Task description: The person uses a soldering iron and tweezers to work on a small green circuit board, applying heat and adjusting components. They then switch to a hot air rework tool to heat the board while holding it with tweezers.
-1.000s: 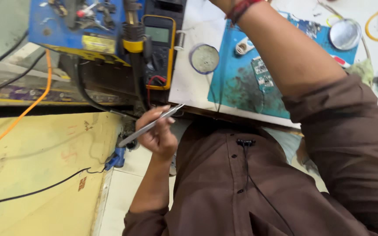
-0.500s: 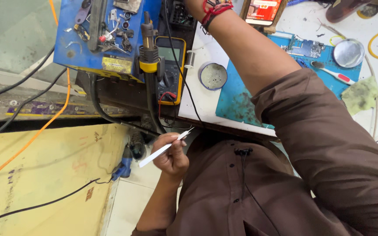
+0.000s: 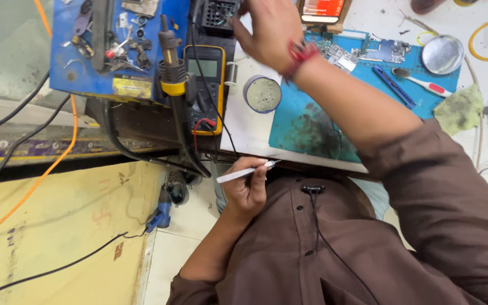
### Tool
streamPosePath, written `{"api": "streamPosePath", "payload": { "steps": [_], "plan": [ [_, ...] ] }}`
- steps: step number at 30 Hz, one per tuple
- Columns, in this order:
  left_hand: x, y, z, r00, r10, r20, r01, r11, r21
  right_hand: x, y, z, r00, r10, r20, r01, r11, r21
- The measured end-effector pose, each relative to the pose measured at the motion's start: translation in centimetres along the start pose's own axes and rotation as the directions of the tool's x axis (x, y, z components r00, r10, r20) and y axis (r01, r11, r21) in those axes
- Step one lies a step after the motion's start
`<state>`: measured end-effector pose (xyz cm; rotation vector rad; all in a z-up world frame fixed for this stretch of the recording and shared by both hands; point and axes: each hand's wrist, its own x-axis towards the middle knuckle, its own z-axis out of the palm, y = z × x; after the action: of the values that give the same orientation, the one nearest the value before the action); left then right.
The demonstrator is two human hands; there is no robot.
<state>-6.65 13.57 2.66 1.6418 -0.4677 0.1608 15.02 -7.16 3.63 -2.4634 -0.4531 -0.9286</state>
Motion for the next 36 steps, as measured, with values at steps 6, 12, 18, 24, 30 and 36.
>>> {"api": "streamPosePath", "payload": {
  "steps": [6, 12, 18, 24, 30, 36],
  "plan": [
    [2.5, 0.3, 2.0, 0.995, 0.025, 0.098, -0.041, 0.985, 0.169, -7.1, -8.5, -13.5, 0.931, 0.099, 0.352, -0.251, 0.873, 0.418],
    [4.1, 1.0, 4.7, 0.93, 0.021, 0.366, -0.111, 0.968, 0.225, -13.1, -10.0, -16.3, 0.947, 0.133, 0.293, -0.24, 0.898, 0.369],
    [3.5, 2.2, 4.6, 0.943, 0.038, 0.33, -0.079, 0.991, 0.112, -19.3, -7.8, -18.7, 0.758, 0.649, 0.061, -0.53, 0.559, 0.637],
    [2.5, -1.6, -0.6, 0.956, 0.167, -0.243, -0.07, 0.929, 0.363, -21.1, -4.1, -20.8, 0.769, 0.605, -0.206, -0.468, 0.752, 0.464],
    [2.8, -5.4, -6.5, 0.881, 0.315, -0.352, -0.012, 0.76, 0.65, -22.0, -4.3, -21.0, 0.851, 0.508, -0.134, -0.493, 0.86, 0.134],
    [3.3, -7.8, -7.0, 0.936, 0.26, -0.239, 0.076, 0.511, 0.856, -22.7, -5.4, -21.4, 0.865, 0.501, -0.038, -0.502, 0.859, -0.1]
  ]
}}
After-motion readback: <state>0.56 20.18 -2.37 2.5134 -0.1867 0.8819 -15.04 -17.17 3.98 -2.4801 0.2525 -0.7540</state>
